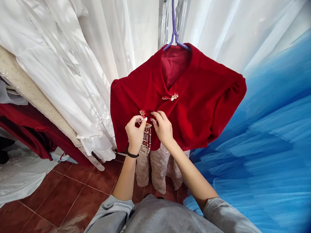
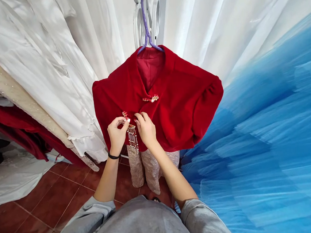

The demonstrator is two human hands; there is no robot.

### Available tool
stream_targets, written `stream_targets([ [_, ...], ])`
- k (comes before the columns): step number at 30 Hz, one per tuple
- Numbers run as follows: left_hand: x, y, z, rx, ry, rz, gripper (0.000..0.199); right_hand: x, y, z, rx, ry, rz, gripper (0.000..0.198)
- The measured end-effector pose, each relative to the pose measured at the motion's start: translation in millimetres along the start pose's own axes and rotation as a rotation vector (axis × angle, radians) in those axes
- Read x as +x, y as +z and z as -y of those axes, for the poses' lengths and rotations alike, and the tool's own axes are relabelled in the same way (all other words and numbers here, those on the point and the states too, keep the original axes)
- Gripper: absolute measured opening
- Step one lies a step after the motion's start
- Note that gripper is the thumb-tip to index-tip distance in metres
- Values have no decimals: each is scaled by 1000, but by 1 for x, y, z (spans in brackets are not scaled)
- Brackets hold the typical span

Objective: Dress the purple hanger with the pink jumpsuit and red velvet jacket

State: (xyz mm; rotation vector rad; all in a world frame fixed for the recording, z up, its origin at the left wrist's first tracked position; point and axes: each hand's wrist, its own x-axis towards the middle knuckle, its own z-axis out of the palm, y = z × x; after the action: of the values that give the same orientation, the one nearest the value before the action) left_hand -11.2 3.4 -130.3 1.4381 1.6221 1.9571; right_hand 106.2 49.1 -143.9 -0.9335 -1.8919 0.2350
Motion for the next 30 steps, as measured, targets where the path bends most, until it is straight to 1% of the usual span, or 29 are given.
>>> stream_targets([
  [2, -2, -4, -1, -86, -29, 14, 14, 2, -7, 1, 162, -8, -20, 25],
  [5, -4, -11, -3, -259, -112, 70, 20, 4, -26, 11, 383, 62, 13, 19],
  [9, -8, -20, -8, -468, -220, 185, 23, 5, -53, 26, 668, 171, 197, 23],
  [11, -10, -22, -12, -522, -248, 192, 23, 6, -60, 31, 748, 195, 264, 24],
  [13, -12, -21, -15, -534, -272, 157, 25, 7, -62, 34, 761, 191, 275, 22],
  [15, -13, -16, -17, -522, -282, 90, 28, 7, -61, 35, 742, 179, 261, 20],
  [17, -15, -11, -17, -514, -267, 20, 31, 6, -59, 37, 720, 168, 244, 17],
  [19, -18, -7, -17, -511, -240, -20, 31, 5, -57, 37, 702, 151, 223, 16],
  [22, -22, -7, -16, -473, -202, -10, 29, 4, -54, 37, 669, 131, 181, 14],
  [26, -29, -13, -18, -362, -144, 28, 26, 2, -52, 38, 632, 108, 133, 13],
  [30, -31, -15, -21, -331, -95, -28, 20, 1, -52, 45, 584, 85, 99, 10],
])
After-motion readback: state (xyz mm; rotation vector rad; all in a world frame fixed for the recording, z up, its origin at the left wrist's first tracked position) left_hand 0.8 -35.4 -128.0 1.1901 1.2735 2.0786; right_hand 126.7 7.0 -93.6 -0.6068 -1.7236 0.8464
